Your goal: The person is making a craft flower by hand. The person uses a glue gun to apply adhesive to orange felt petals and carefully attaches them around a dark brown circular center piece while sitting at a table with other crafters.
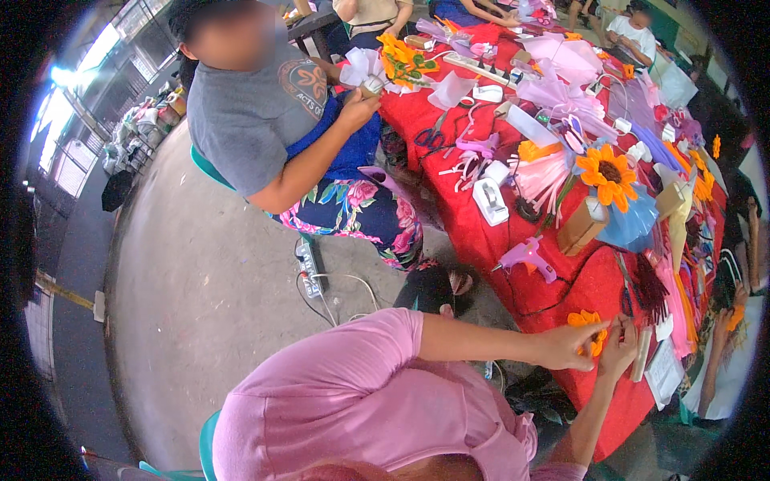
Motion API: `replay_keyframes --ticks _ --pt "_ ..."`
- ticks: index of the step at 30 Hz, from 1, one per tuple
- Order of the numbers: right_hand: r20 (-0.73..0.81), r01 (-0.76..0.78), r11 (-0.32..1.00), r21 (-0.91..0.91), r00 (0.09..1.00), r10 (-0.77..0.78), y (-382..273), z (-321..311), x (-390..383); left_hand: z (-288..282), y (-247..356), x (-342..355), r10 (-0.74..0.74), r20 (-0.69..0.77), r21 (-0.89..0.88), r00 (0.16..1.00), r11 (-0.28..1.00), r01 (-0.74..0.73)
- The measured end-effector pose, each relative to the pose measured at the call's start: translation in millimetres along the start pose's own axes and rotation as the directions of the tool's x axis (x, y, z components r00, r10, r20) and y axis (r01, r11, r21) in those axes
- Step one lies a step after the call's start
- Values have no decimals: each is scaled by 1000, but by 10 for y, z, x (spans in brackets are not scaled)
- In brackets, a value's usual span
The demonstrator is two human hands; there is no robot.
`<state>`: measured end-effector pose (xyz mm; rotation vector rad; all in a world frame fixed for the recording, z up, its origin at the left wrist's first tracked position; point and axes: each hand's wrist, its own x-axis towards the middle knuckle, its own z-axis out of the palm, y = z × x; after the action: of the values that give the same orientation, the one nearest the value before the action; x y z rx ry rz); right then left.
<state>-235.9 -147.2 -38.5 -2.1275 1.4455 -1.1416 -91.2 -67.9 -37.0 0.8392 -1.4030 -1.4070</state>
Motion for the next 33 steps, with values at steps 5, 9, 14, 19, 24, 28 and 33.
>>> replay_keyframes --ticks 5,9,14,19,24,28,33 --pt "128 -142 719 680 989 75 946 -26 1 85 455 340 184 -199 154 962 976 -155" --pt "195 -264 313 912 952 237 1349 77 -72 126 237 622 220 -39 266 975 943 -202" --pt "257 -280 419 864 960 113 1217 30 4 122 397 586 154 -71 327 985 937 -123" --pt "295 -358 193 914 910 291 1034 55 2 125 355 569 116 -79 349 990 933 -82" --pt "37 -80 809 582 997 72 998 -112 5 164 400 262 350 -150 354 925 892 -280" --pt "-4 72 995 -63 997 -72 118 -155 28 -9 29 -318 86 18 302 996 949 -88" --pt "19 58 989 -139 998 -56 122 -136 11 -245 -680 -839 -196 172 489 965 868 90"
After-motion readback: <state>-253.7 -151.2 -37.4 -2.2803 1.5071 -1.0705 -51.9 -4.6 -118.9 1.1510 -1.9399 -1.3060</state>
